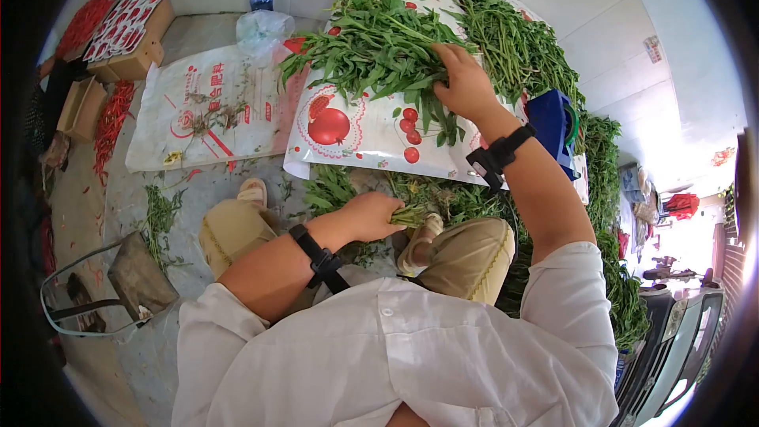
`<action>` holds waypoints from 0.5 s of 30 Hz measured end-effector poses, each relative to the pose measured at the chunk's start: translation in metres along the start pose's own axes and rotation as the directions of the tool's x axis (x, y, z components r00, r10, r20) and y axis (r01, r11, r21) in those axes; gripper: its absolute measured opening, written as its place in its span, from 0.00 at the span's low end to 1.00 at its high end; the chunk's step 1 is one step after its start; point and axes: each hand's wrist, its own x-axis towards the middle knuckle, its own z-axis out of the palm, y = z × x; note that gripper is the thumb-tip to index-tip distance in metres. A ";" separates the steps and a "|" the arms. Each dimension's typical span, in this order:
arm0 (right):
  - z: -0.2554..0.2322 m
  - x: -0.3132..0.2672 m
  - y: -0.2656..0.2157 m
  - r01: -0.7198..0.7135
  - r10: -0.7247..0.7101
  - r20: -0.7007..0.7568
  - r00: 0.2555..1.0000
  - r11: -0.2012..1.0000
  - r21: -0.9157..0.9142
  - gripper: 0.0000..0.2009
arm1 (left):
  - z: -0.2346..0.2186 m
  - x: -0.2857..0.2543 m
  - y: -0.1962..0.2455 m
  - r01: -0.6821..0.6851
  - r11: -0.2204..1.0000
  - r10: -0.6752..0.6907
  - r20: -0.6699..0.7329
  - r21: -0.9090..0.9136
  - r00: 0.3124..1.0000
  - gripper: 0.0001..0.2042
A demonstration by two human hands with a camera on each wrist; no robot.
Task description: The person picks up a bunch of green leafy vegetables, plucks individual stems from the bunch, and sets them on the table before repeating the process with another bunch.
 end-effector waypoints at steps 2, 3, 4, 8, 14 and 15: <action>-0.009 -0.007 0.001 -0.015 0.017 -0.069 0.997 1.000 0.023 0.29 | 0.000 0.000 0.000 -0.004 1.000 0.003 -0.012 -0.019 1.000 0.16; -0.011 -0.010 0.006 -0.034 0.033 -0.088 0.996 0.999 -0.012 0.28 | 0.001 0.000 0.000 -0.005 1.000 0.005 -0.013 -0.021 1.000 0.16; -0.011 -0.014 0.010 -0.055 0.049 -0.109 0.993 0.997 -0.046 0.28 | 0.001 0.000 0.000 -0.007 1.000 0.007 -0.013 -0.021 1.000 0.16; 0.001 -0.035 0.031 -0.232 0.225 -0.062 0.972 0.960 -0.155 0.25 | 0.001 0.000 0.001 0.008 1.000 -0.008 0.009 -0.011 1.000 0.16; -0.001 -0.047 0.043 -0.145 0.159 0.053 0.986 0.969 -0.202 0.19 | 0.001 -0.001 0.001 0.010 1.000 -0.010 0.016 -0.009 1.000 0.15; -0.003 -0.048 0.041 -0.149 0.162 0.054 0.985 0.970 -0.191 0.19 | 0.003 -0.001 0.000 0.005 1.000 -0.005 0.014 -0.016 1.000 0.15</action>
